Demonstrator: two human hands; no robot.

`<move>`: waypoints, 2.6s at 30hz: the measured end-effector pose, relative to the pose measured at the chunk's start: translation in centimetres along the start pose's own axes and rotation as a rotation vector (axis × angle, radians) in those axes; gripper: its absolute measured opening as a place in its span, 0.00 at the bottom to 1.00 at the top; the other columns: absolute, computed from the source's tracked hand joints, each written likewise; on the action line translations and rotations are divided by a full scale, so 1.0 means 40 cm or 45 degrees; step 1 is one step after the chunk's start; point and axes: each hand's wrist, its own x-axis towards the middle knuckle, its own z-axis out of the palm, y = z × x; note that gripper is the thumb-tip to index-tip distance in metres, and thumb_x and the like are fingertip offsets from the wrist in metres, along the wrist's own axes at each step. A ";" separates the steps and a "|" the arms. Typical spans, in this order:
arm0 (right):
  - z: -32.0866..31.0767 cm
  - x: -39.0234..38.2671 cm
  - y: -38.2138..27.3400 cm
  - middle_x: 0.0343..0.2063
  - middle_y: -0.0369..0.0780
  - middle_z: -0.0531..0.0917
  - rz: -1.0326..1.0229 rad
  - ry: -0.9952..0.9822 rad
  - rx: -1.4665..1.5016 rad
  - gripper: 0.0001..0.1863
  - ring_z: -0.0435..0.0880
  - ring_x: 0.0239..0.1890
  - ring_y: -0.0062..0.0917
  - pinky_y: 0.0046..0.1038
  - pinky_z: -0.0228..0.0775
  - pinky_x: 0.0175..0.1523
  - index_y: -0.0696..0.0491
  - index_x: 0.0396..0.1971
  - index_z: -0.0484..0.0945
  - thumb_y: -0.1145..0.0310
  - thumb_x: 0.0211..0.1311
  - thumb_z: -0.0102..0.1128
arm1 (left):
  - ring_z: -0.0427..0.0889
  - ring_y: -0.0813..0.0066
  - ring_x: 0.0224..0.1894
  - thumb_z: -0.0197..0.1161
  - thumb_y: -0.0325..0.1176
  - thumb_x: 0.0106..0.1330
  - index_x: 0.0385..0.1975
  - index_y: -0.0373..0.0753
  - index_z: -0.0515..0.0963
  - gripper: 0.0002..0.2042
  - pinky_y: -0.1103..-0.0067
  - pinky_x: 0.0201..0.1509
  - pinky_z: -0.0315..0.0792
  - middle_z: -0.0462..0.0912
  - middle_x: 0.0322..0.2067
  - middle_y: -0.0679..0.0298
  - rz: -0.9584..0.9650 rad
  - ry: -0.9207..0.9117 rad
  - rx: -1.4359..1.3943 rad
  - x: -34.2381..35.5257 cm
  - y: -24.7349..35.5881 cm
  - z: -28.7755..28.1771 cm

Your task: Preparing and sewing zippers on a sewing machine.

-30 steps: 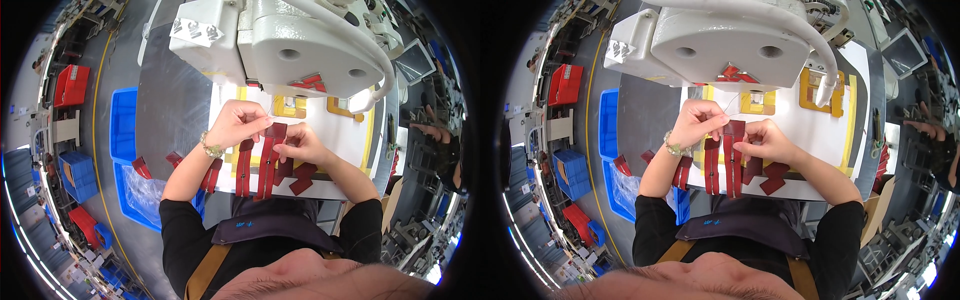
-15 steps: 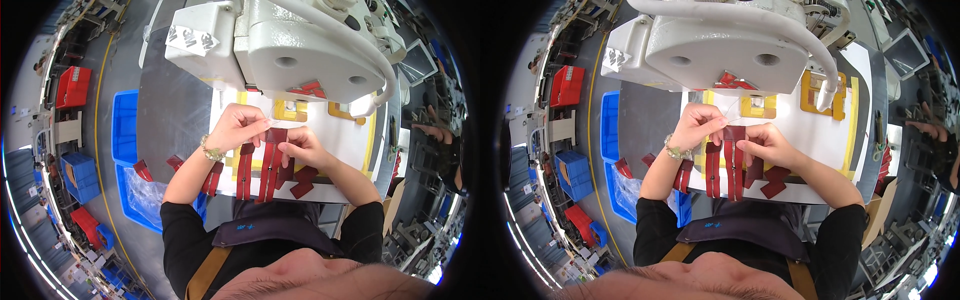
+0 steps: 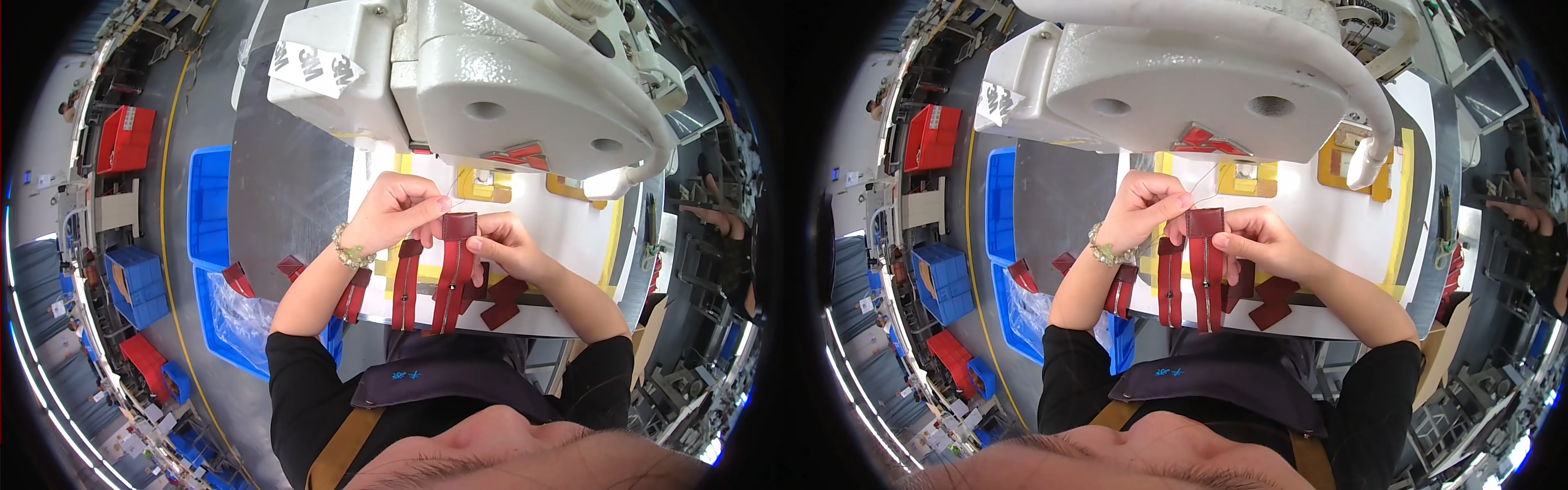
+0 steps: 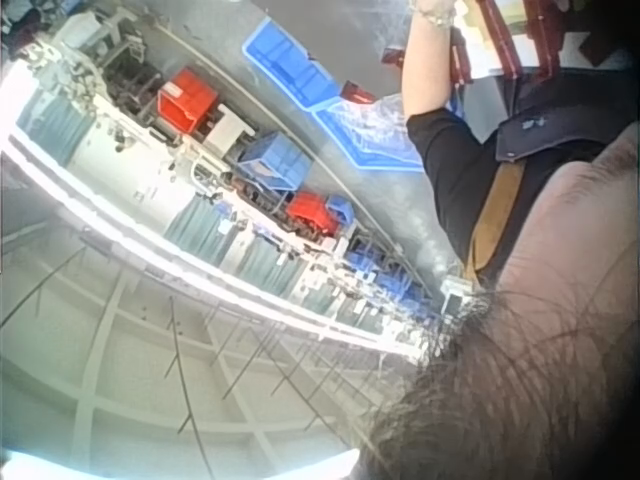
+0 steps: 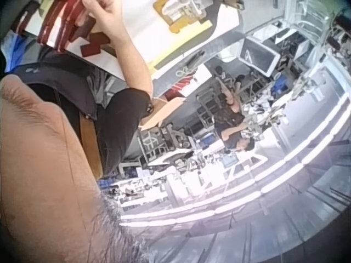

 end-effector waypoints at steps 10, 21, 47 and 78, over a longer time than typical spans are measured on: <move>0.000 0.005 0.002 0.24 0.37 0.81 -0.010 0.005 0.004 0.14 0.80 0.21 0.17 0.18 0.72 0.29 0.59 0.38 0.76 0.63 0.71 0.47 | 0.80 0.78 0.19 0.52 0.34 0.70 0.22 0.32 0.74 0.15 0.85 0.21 0.69 0.77 0.18 0.63 0.031 -0.051 -0.107 -0.002 -0.010 0.000; -0.004 0.012 0.008 0.28 0.37 0.79 0.157 -0.129 0.460 0.16 0.77 0.22 0.18 0.19 0.70 0.30 0.58 0.44 0.73 0.60 0.72 0.41 | 0.73 0.88 0.17 0.57 0.30 0.66 0.26 0.34 0.75 0.08 0.89 0.21 0.66 0.79 0.19 0.67 0.080 -0.104 -0.020 -0.005 -0.005 -0.002; 0.027 0.001 0.018 0.23 0.33 0.76 0.025 0.022 0.299 0.12 0.72 0.19 0.14 0.17 0.66 0.27 0.55 0.35 0.71 0.62 0.72 0.44 | 0.66 0.91 0.16 0.60 0.28 0.64 0.21 0.35 0.72 0.09 0.90 0.19 0.59 0.74 0.18 0.71 0.045 -0.058 -0.026 -0.007 -0.011 0.003; 0.044 0.008 0.042 0.21 0.36 0.77 -0.747 0.326 -0.952 0.13 0.76 0.19 0.18 0.21 0.67 0.26 0.57 0.34 0.73 0.74 0.51 0.69 | 0.70 0.88 0.19 0.47 0.33 0.72 0.36 0.35 0.71 0.09 0.89 0.23 0.64 0.76 0.25 0.67 -0.056 -0.379 -0.150 0.019 -0.035 0.002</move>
